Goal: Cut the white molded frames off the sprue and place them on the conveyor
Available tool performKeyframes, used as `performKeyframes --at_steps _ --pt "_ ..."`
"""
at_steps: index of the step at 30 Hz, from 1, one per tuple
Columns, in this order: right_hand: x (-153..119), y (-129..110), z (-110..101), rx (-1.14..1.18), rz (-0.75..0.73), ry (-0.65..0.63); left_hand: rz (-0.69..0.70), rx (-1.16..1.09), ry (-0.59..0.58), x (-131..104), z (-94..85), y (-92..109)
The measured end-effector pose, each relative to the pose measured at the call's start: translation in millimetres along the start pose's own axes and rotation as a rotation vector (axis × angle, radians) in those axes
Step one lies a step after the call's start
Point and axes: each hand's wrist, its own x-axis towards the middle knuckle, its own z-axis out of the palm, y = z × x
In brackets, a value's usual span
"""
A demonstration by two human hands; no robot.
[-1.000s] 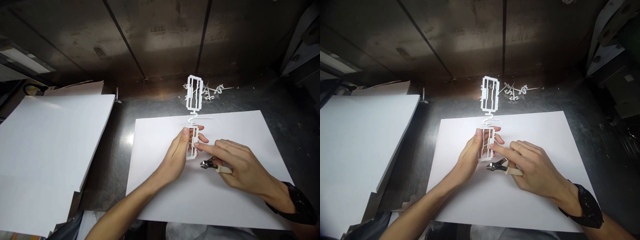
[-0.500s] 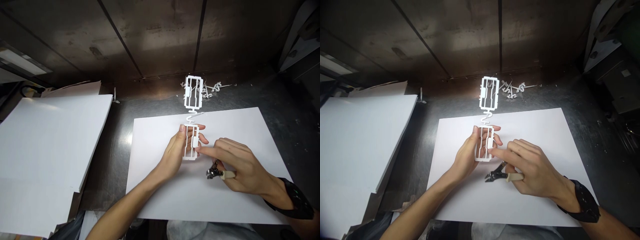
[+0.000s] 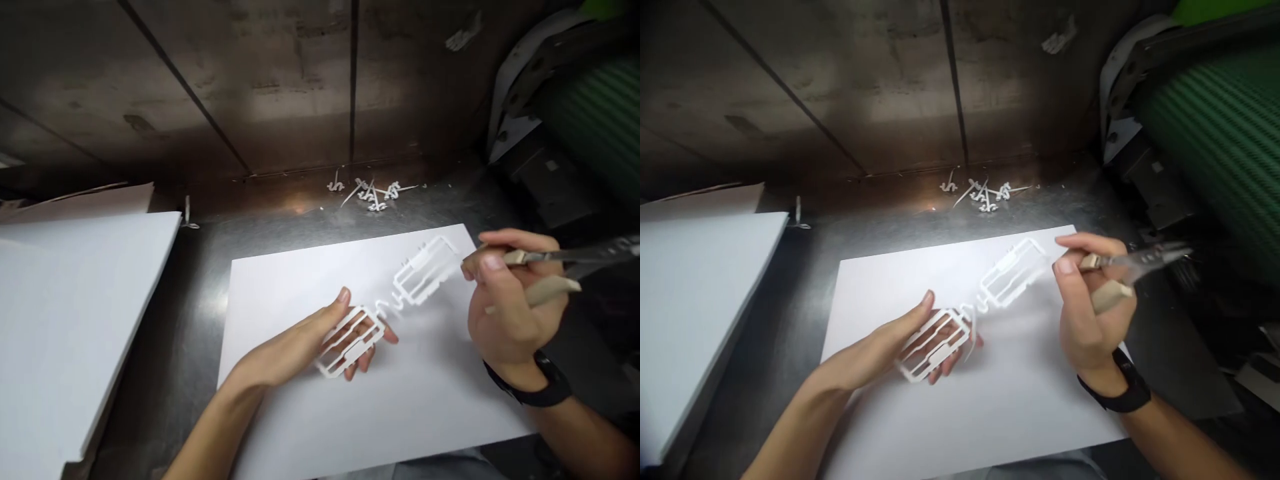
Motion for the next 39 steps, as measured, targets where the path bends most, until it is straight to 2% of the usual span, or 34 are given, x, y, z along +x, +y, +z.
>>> performKeyframes --at_steps 1,2,4,6,8,9,11,13,15,16,18,20,23,26,29,32,36,39 --pt "5.1 2.8 -0.8 -0.016 0.008 0.017 -0.040 0.004 -0.052 -2.1 -1.6 1.9" --pt "9.8 5.8 -1.9 -0.039 0.015 -0.021 -0.066 -0.008 -0.086 -3.1 -2.8 2.5" --pt "16.7 11.1 -4.7 -0.059 0.084 -0.194 -0.080 -0.069 -0.133 -2.3 -5.1 0.5" --pt "20.7 14.7 -7.8 0.023 0.224 -0.351 -0.031 -0.173 -0.193 0.0 -8.6 -3.2" --pt "22.7 16.3 -9.6 0.189 0.388 -0.399 0.067 -0.338 -0.266 2.4 -13.8 -5.6" --pt "23.1 16.5 -9.6 0.276 0.460 -0.396 0.128 -0.446 -0.263 3.6 -16.5 -5.7" --pt "22.2 16.1 -7.8 0.401 0.544 -0.376 0.263 -0.665 -0.120 7.0 -20.1 -4.2" --pt "18.4 15.1 -3.9 0.435 0.568 -0.347 0.367 -0.738 0.133 12.2 -18.9 -2.8" --pt "11.7 13.9 0.9 0.402 0.578 -0.341 0.380 -0.574 0.322 18.9 -11.9 -4.3" --pt "7.7 13.2 3.2 0.370 0.589 -0.362 0.366 -0.438 0.354 22.2 -6.6 -6.3" --pt "-0.4 11.2 7.1 0.302 0.616 -0.447 0.359 -0.199 0.336 27.6 5.5 -11.8" --pt "-6.6 8.6 9.7 0.260 0.615 -0.563 0.408 -0.146 0.288 30.7 16.1 -16.6" --pt "-10.5 4.1 10.9 0.241 0.578 -0.703 0.493 -0.340 0.259 30.8 24.0 -17.9" --pt "-10.7 1.8 8.9 0.212 0.551 -0.790 0.532 -0.533 0.240 27.3 23.5 -13.2" --pt "-11.7 5.6 6.3 0.225 0.537 -0.800 0.533 -0.602 0.298 23.9 20.7 -9.1" --pt "-13.6 15.3 5.7 0.288 0.540 -0.745 0.537 -0.611 0.357 22.5 19.0 -9.2" --pt "-13.1 28.4 6.4 0.253 0.618 -0.608 0.541 -0.585 0.323 21.4 19.1 -11.3" --pt "-10.6 33.1 5.3 0.237 0.694 -0.603 0.545 -0.584 0.315 19.5 20.3 -11.0"
